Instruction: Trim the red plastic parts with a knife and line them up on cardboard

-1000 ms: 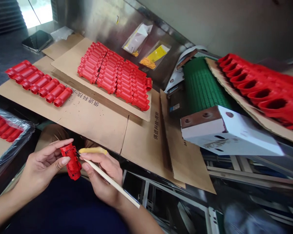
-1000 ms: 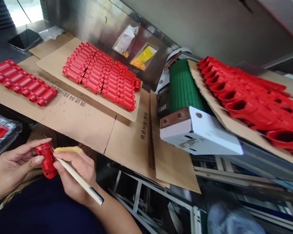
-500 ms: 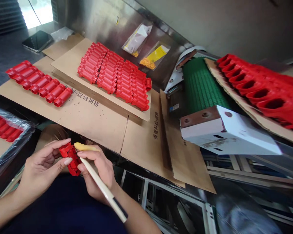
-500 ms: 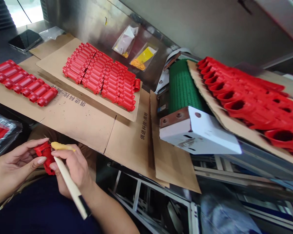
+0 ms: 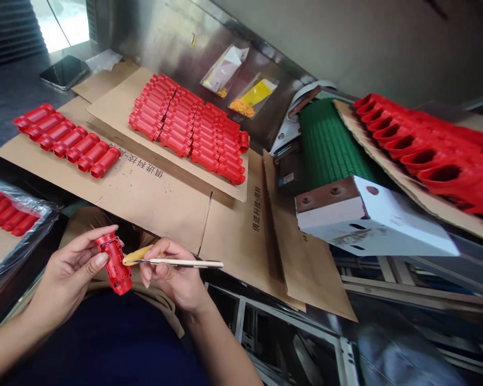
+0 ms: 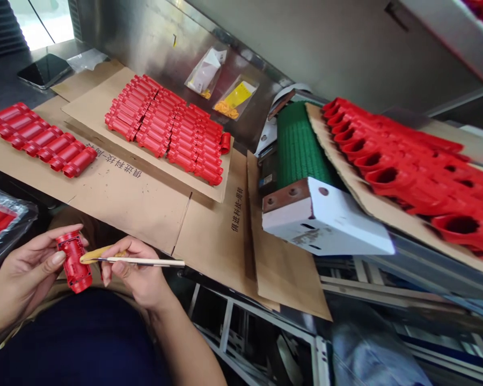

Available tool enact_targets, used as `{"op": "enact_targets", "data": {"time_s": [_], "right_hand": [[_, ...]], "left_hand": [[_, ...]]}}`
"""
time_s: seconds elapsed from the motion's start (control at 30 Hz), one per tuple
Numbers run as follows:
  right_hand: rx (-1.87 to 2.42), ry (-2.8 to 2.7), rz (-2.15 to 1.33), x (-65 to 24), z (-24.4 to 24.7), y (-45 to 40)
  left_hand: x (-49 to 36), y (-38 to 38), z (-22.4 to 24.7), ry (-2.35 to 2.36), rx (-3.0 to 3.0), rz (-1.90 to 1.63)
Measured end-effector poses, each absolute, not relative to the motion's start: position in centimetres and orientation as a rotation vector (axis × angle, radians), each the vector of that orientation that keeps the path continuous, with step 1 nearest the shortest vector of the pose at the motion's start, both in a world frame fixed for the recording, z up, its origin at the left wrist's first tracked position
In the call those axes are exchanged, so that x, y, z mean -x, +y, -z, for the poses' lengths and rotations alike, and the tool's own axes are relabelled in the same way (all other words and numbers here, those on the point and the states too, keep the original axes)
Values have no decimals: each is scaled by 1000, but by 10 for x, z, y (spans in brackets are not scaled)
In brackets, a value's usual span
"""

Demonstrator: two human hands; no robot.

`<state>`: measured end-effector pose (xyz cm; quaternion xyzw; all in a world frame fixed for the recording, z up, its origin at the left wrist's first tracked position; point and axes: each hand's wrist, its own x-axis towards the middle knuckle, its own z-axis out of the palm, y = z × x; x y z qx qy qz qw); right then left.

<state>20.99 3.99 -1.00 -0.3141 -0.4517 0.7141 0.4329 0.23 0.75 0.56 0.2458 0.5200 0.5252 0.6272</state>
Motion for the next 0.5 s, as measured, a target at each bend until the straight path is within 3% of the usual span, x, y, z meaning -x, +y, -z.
{"op": "enact_targets", "data": {"time_s": [0.3,0.43,0.5], "right_hand": [[504,-1113,-1901,-202,15,54],[29,-1275,-2010,-211,5,49],[219,-1426,-1906,-219,-6,48]], "left_hand": [[-5,8,-14,1091,-398,-1089],[1,10,-8,1041,-401,-1053],[2,10,-7,1049,-400,-1061]]}}
